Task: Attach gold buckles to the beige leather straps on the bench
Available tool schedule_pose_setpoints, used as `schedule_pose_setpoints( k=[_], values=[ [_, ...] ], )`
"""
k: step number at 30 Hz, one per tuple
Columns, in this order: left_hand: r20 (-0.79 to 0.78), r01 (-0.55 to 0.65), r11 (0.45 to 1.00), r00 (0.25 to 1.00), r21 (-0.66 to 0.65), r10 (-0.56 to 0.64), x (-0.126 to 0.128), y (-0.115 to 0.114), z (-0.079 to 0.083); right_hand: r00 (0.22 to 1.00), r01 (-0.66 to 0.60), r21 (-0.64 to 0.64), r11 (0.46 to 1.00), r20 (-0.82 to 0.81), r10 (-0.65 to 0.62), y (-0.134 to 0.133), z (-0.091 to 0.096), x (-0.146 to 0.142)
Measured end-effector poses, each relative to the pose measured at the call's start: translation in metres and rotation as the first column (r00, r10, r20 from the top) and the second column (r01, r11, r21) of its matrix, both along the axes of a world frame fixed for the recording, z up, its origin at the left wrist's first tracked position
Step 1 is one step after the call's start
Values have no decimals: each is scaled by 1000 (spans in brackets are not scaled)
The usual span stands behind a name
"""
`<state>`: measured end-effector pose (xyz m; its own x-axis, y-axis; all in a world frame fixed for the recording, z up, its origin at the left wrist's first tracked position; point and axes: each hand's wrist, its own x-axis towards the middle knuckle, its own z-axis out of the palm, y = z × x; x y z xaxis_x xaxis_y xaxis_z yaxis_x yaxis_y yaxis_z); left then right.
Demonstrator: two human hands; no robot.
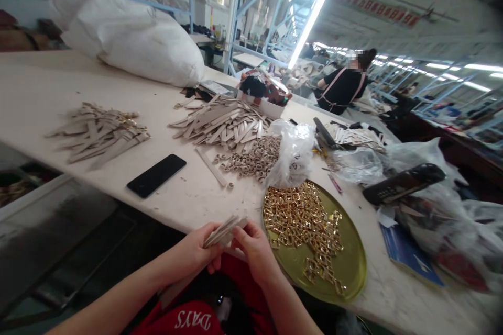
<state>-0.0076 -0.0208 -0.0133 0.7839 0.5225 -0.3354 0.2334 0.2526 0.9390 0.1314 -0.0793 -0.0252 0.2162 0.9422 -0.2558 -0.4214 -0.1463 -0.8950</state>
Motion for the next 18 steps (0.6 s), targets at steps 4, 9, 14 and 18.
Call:
schedule_pose_setpoints(
  k=[4,9,14,18],
  values=[
    [-61,15,992,998,128,-7,7,6,5,998,-30,-14,999,-55,29,1,-4,-5],
    [-371,117,743,910,659,186,16,64,4,988,150,-48,988,36,-148,2,-7,11],
    [-436,321,369,853,872,287,24,103,-5,975,218,-79,973,70,-213,-3,-12,23],
    [-264,149,525,953,838,151,36,77,8,971,223,-63,973,97,-217,-2,-15,18]
  ],
)
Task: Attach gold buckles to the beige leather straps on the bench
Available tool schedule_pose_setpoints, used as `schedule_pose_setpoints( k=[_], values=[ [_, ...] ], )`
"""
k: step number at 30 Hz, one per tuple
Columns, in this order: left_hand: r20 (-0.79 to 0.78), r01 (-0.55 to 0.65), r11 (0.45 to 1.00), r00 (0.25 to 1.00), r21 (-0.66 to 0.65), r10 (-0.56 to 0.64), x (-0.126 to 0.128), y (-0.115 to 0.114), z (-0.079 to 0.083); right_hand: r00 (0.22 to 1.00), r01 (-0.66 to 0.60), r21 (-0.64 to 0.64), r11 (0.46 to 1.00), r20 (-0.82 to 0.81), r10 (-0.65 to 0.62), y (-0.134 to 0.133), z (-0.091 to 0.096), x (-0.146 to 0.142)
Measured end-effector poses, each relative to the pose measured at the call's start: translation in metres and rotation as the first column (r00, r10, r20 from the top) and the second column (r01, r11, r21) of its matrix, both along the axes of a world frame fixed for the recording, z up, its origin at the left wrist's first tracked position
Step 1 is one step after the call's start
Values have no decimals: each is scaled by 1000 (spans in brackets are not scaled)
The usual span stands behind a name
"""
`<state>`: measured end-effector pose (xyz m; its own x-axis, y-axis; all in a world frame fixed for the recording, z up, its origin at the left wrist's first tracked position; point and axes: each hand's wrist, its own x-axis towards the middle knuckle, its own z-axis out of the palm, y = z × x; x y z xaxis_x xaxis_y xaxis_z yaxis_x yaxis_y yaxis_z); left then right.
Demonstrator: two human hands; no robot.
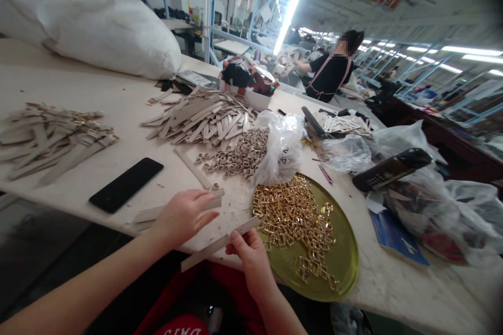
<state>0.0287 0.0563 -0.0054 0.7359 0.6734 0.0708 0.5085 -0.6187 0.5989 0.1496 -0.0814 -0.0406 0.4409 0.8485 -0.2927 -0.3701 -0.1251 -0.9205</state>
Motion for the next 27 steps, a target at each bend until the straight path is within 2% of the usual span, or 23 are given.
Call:
schedule_pose_setpoints(
  k=[1,2,3,4,5,6,7,9,10,11,12,14,16,18,21,23,25,27],
  values=[
    [23,33,985,999,-171,-30,4,-10,3,1000,-10,9,1000,18,10,1,0,0],
    [35,86,923,996,-374,-78,7,-20,5,998,-30,18,999,50,29,2,0,1],
    [80,144,827,990,-543,-120,9,-30,5,993,-65,25,998,104,62,2,0,4],
    [124,170,744,985,-646,-116,11,-38,4,976,-107,24,994,192,101,2,2,10],
    [148,173,686,984,-706,-96,12,-44,2,939,-145,11,989,317,134,1,3,18],
    [160,159,639,985,-753,-57,13,-50,-2,869,-177,-20,984,467,166,1,5,29],
    [160,133,599,987,-790,-9,12,-54,-6,754,-172,-65,983,633,174,1,7,40],
    [145,81,513,986,-854,87,11,-61,-14,428,-68,-181,981,883,192,3,10,64],
    [144,67,472,981,-879,127,10,-63,-18,276,-2,-243,970,932,234,5,10,75],
    [146,61,445,976,-893,160,9,-66,-22,158,47,-301,953,944,290,8,10,83],
    [150,59,432,972,-900,179,9,-69,-24,70,81,-348,934,937,343,12,9,89],
    [163,65,428,967,-901,197,7,-74,-27,-19,97,-404,910,913,408,18,5,96],
    [173,70,442,965,-894,197,4,-78,-28,-24,68,-407,911,912,409,22,-1,98],
    [175,61,458,962,-887,210,0,-81,-26,4,41,-385,922,923,385,23,-4,97],
    [159,9,479,948,-878,275,-4,-83,-22,32,20,-343,939,939,342,18,-1,89],
    [170,-15,495,930,-869,325,-5,-83,-17,106,-38,-277,960,954,279,13,7,78],
    [210,1,500,908,-866,362,-3,-82,-13,221,-122,-190,974,952,214,8,17,62],
    [250,56,447,887,-893,389,-2,-81,-9,290,-200,-121,972,940,177,2,26,44]
  ],
)
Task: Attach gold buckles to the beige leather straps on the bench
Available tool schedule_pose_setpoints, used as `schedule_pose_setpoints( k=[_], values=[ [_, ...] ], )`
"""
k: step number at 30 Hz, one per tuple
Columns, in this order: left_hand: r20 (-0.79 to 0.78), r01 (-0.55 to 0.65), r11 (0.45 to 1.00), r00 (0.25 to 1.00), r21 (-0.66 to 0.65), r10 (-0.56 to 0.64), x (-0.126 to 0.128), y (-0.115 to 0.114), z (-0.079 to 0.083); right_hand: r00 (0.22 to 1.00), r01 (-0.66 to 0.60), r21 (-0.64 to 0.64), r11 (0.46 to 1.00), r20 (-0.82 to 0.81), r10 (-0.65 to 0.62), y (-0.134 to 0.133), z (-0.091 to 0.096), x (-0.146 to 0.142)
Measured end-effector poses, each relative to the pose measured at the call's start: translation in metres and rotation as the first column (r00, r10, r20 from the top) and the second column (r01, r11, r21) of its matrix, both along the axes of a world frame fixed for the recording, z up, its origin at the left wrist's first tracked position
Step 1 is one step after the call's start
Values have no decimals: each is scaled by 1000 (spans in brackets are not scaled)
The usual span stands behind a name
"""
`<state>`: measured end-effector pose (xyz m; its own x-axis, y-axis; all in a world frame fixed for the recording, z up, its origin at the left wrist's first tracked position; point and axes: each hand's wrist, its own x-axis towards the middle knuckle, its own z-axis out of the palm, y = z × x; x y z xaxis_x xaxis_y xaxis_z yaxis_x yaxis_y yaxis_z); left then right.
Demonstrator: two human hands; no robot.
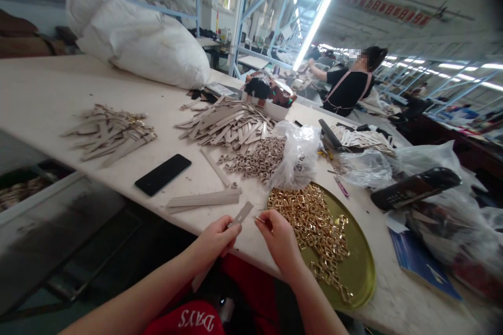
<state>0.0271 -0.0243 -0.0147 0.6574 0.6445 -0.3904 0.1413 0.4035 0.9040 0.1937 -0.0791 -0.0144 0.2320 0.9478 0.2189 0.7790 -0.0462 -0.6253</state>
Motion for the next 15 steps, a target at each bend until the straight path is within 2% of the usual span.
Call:
schedule_pose_setpoints(
  k=[3,7,11,15],
  values=[
    [105,27,976,994,-217,-5,-1,0,4,995,-100,81,992,-10,101,-6,8,-23],
    [182,61,892,983,-447,24,-7,-2,5,980,-200,132,971,19,199,-11,8,-39],
    [213,59,843,975,-534,68,-13,-3,4,980,-192,134,972,82,183,-11,5,-42],
    [211,28,848,972,-529,100,-13,-2,5,967,-195,130,972,191,168,-10,1,-41]
  ],
)
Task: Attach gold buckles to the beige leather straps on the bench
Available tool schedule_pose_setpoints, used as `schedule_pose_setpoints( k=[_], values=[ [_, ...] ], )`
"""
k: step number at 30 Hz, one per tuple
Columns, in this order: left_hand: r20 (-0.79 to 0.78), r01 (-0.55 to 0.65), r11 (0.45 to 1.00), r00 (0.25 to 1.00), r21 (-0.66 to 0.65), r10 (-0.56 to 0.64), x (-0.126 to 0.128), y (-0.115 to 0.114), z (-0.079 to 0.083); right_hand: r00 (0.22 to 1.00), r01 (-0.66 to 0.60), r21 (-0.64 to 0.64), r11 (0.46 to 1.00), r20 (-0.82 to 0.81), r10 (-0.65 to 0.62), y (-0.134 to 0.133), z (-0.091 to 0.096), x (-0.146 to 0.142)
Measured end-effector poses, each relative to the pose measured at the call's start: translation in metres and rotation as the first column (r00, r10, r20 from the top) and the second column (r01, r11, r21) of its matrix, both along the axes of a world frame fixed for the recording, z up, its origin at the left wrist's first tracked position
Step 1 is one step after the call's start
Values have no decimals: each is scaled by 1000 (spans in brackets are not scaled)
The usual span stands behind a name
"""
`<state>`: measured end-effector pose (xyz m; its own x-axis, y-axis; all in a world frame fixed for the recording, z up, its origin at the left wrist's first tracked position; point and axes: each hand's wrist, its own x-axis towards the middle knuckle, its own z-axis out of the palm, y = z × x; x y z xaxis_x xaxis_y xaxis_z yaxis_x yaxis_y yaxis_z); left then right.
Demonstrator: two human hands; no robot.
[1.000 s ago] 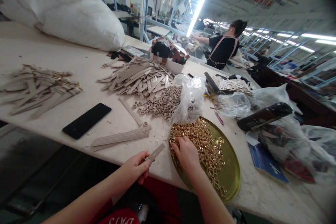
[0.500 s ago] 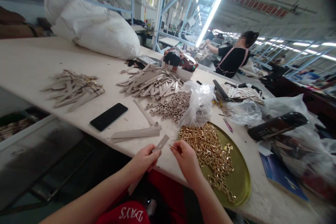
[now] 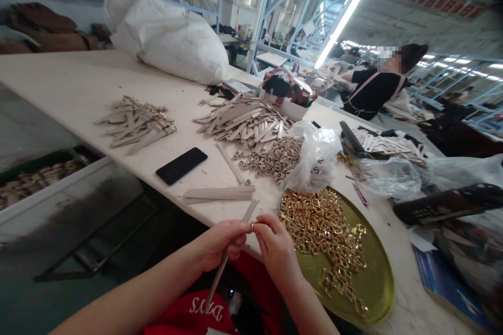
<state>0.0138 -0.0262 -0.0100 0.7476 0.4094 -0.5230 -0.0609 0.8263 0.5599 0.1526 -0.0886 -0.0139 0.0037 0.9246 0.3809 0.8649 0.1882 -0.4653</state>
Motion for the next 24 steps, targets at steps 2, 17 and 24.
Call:
schedule_pose_setpoints(
  k=[2,17,24],
  values=[
    [-14,-10,999,1000,35,10,1,0,1,999,1,-6,1000,37,-1,0,-2,0],
    [-344,95,682,908,725,240,4,-3,-1,396,-238,-333,912,-891,-222,-12,-5,-7],
    [-387,171,680,905,713,177,1,-8,-9,514,-154,-277,948,-842,-163,-18,-11,-9]
  ],
)
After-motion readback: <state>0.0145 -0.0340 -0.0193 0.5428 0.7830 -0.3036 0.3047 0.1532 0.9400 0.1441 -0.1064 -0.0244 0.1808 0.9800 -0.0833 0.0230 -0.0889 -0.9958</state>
